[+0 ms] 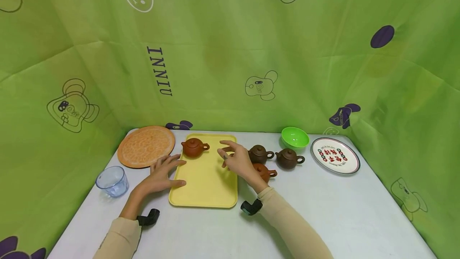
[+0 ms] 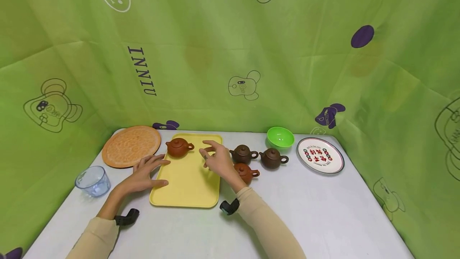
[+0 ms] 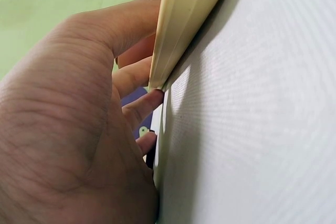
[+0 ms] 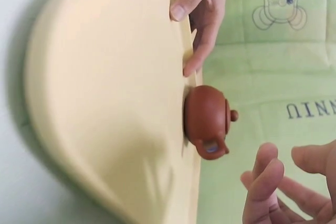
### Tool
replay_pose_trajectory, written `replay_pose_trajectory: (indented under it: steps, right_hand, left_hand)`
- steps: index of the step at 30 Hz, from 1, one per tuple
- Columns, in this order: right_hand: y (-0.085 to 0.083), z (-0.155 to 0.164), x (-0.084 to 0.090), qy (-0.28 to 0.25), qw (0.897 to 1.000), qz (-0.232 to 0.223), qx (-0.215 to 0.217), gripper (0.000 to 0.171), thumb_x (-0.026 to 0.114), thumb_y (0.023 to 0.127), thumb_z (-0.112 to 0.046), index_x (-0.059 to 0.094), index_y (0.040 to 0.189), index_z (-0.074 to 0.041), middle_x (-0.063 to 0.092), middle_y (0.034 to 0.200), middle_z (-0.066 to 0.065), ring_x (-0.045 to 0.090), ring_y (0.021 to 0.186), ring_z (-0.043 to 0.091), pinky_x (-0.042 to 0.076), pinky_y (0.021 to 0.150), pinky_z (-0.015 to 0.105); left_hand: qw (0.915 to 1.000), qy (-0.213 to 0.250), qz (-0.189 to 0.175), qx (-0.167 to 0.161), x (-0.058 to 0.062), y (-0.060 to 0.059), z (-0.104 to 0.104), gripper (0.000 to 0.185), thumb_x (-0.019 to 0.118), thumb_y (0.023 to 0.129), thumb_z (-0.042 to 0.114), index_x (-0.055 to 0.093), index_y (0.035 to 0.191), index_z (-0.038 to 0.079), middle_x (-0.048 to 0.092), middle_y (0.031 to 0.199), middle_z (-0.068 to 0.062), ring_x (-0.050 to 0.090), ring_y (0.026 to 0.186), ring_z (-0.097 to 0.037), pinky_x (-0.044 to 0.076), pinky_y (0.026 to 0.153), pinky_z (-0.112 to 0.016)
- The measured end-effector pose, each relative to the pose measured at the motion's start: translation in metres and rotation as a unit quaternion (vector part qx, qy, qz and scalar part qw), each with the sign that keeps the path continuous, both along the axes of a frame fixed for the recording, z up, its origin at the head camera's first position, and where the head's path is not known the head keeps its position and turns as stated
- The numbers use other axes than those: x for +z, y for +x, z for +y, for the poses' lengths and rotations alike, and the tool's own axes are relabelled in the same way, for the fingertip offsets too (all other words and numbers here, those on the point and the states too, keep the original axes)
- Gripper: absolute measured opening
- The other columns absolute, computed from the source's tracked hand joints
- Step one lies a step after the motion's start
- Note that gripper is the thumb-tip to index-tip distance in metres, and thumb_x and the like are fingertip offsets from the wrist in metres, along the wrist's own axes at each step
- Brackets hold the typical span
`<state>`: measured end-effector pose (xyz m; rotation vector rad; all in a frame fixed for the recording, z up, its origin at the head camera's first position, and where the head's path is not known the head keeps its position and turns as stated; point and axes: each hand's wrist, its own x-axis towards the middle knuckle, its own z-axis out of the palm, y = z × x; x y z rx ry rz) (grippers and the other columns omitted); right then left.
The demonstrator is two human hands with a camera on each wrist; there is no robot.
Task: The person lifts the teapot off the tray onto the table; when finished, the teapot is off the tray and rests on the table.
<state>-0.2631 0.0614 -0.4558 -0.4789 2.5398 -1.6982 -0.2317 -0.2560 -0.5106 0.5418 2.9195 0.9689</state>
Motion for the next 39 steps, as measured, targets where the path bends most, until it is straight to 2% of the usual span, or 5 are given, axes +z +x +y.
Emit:
replay_pose_trajectory:
  steps: [10,20,25,30,39]
  right_hand:
    - [-0.016,-0.02,-0.01,0.0,1.0,-0.013,0.011,0.043,0.065,0.107,-0.026,0.062,0.148,-0.014,0.075,0.126,0.02,0.077,0.074,0.043,0.061,0.058,0.042]
    - [-0.034,-0.036,-0.025,0.013,1.0,-0.024,0.012,0.044,0.066,0.107,-0.026,0.062,0.147,-0.008,0.074,0.128,0.024,0.078,0.07,0.032,0.062,0.058,0.037]
    - [-0.043,-0.044,-0.034,-0.008,0.999,-0.04,0.008,0.044,0.064,0.108,-0.027,0.062,0.148,-0.009,0.076,0.125,0.024,0.079,0.068,0.025,0.061,0.056,0.032]
    - [-0.05,-0.051,-0.04,-0.041,0.997,-0.063,0.006,0.043,0.064,0.107,-0.028,0.064,0.146,-0.009,0.08,0.113,0.022,0.075,0.06,0.017,0.057,0.054,0.026]
    - [-0.052,-0.061,-0.048,-0.086,0.993,-0.086,-0.005,0.039,0.062,0.108,-0.025,0.066,0.143,-0.008,0.081,0.11,0.021,0.07,0.052,0.01,0.059,0.053,0.029]
  left_hand:
    - [1.0,-0.005,-0.006,0.002,-0.001,-0.001,0.0,0.074,0.084,0.086,0.047,0.061,0.148,0.014,0.037,0.169,-0.022,0.017,0.153,-0.053,0.009,0.112,-0.075]
    - [0.9999,-0.012,-0.009,0.005,-0.001,-0.002,0.001,0.074,0.083,0.087,0.048,0.06,0.149,0.015,0.036,0.17,-0.02,0.016,0.154,-0.052,0.009,0.112,-0.075]
    - [0.9999,-0.008,-0.007,0.004,0.003,0.0,0.001,0.074,0.084,0.086,0.046,0.061,0.148,0.014,0.037,0.169,-0.022,0.016,0.154,-0.053,0.009,0.112,-0.075]
    - [1.0,-0.007,-0.004,0.004,0.004,0.0,0.001,0.074,0.084,0.086,0.046,0.061,0.148,0.014,0.037,0.169,-0.022,0.016,0.153,-0.053,0.01,0.111,-0.075]
    - [0.9999,-0.008,-0.009,0.005,0.003,-0.001,0.002,0.074,0.084,0.086,0.047,0.06,0.148,0.013,0.036,0.169,-0.021,0.015,0.154,-0.053,0.009,0.112,-0.075]
